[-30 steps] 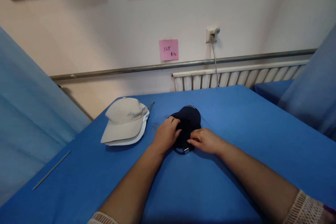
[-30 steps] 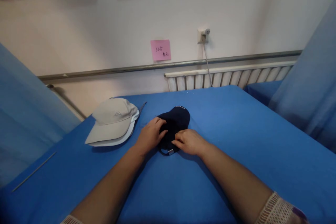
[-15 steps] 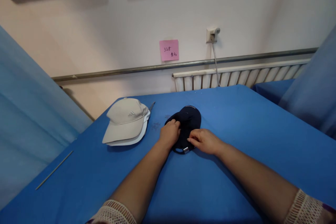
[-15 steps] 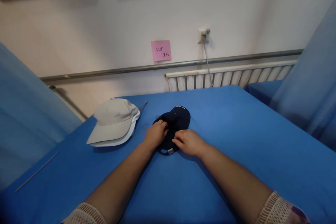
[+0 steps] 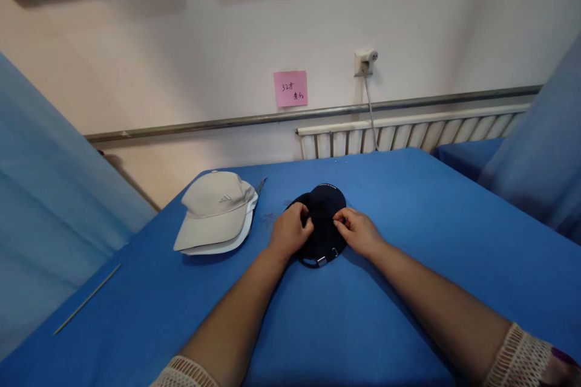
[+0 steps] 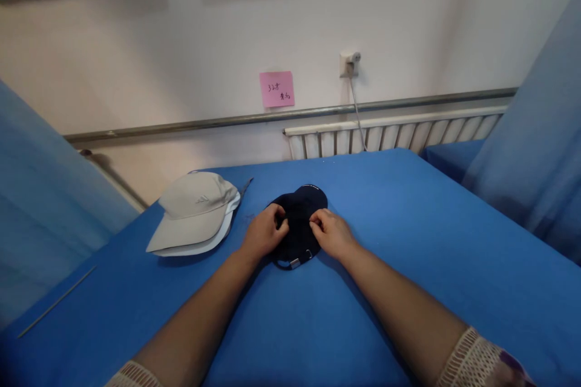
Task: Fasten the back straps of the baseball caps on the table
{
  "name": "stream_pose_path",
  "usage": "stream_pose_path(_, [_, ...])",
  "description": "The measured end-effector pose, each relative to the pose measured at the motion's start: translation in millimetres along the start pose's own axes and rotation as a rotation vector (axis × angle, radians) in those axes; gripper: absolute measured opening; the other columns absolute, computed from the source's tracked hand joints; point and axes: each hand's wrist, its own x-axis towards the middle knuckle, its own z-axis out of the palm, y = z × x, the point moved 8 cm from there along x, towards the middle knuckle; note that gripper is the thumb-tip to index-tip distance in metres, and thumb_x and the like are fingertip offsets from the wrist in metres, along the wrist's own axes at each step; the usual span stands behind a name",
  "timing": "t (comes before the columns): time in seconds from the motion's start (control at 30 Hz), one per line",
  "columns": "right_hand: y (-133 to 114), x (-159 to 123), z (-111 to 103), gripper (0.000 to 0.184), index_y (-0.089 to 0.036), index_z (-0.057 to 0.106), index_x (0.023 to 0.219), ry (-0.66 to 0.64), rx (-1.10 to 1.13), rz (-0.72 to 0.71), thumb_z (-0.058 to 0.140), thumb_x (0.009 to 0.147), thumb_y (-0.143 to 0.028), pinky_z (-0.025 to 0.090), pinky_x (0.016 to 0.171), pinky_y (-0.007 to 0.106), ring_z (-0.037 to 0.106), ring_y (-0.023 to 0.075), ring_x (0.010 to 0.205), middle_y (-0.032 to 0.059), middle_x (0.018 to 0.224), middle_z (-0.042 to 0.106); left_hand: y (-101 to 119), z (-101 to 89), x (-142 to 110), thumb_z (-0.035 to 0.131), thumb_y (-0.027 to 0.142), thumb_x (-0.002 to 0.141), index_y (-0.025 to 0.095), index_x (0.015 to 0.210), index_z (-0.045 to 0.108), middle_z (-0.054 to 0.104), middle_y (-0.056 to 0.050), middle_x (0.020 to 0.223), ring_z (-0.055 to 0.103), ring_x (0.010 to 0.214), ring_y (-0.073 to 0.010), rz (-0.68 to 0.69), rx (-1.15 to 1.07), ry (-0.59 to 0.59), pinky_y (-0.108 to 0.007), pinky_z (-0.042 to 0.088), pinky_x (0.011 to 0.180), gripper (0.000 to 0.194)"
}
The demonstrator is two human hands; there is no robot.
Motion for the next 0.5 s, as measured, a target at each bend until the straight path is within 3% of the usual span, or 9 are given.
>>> stream_pose_path(0.23, [-17.6, -2.5, -12.7, 0.013, -0.022, 0.061, 0.092, 0.055, -0.008, -0.065, 0.058, 0.085, -0.032, 0.046, 0.065, 0.028, 0.056, 0.0131, 0.066, 0.0015, 0.086, 0.06, 10.6, -34.1, -9.8, 0.057, 0.024, 0.079, 0.02, 0.089, 0.056, 0.055, 0.003, 0.068, 0.052, 0.058, -0.0111, 0.005, -0.262, 0.141, -0.025, 0.041, 0.06, 0.011])
stream_pose_path(0.37, [-36.8, -7.6, -13.8, 0.025, -0.021, 0.058, 0.104, 0.015, -0.018, -0.143, 0.062, 0.084, -0.035, 0.047, 0.073, 0.03, 0.059, 0.0169, 0.083, 0.0048, 0.098, 0.06, 9.5, -34.2, -11.7, 0.058, 0.025, 0.078, 0.019, 0.086, 0.055, 0.053, 0.005, 0.064, 0.05, 0.056, -0.0096, -0.048, -0.418, 0.168, -0.023, 0.042, 0.058, 0.01])
stream_pose_path(0.5, [-45.7, -12.5, 1.6, 0.029, -0.021, 0.057, 0.103, -0.126, -0.128, -0.179, 0.068, 0.079, -0.033, 0.045, 0.075, 0.032, 0.058, 0.0204, 0.091, 0.006, 0.099, 0.061, 8.6, -29.1, -11.6, 0.057, 0.024, 0.077, 0.019, 0.086, 0.055, 0.058, 0.003, 0.071, 0.052, 0.058, -0.0092, -0.07, -0.504, 0.162, -0.023, 0.044, 0.06, 0.01])
